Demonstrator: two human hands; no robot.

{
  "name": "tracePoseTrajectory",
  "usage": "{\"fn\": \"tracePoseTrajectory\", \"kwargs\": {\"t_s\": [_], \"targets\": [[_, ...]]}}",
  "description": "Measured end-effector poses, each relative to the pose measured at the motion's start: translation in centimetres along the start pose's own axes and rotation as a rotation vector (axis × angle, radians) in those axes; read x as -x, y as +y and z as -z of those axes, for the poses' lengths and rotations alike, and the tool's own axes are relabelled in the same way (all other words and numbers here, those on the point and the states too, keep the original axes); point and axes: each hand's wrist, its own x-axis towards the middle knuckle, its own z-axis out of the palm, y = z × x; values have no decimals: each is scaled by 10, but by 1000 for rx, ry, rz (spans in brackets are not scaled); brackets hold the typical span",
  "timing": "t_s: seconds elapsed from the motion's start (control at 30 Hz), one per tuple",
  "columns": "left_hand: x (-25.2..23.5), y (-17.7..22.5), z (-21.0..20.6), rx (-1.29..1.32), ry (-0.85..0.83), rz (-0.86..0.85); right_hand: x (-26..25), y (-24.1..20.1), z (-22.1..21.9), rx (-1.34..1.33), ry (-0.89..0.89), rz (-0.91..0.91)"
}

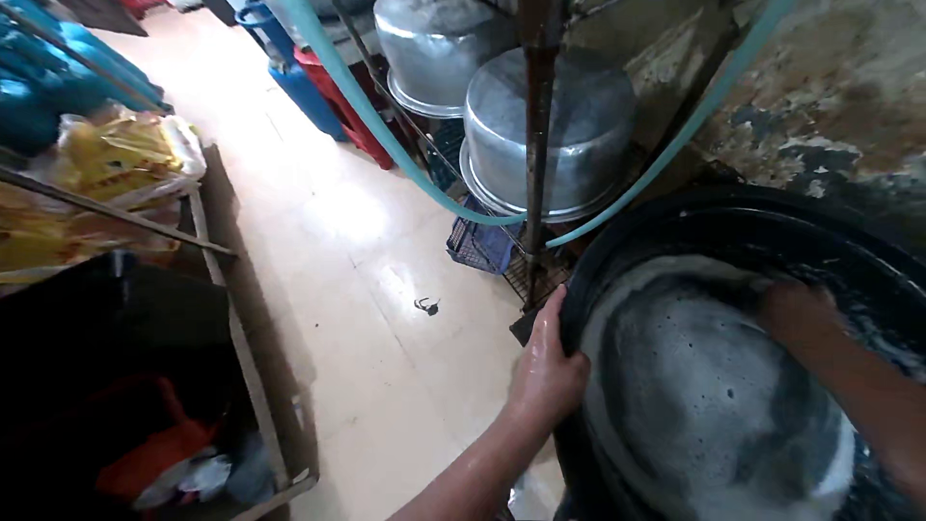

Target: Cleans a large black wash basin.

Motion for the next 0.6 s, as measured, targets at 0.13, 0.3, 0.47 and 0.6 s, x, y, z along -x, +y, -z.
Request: {"fn": "tracePoseTrajectory", "kwargs": {"t_s": [0.13, 0.3, 0.47, 0.6], "targets": [[4, 1, -3, 80, 37, -10, 92, 68, -17, 232, -407, -115], [7, -1, -3, 87, 67, -44, 208, 36, -41, 113, -769, 15], [7, 1, -2, 80, 60, -59, 226, -123, -24, -464, -743, 101], [6, 5, -1, 63, 40, -32, 155, -222, -21, -1327, -264, -163]]}}
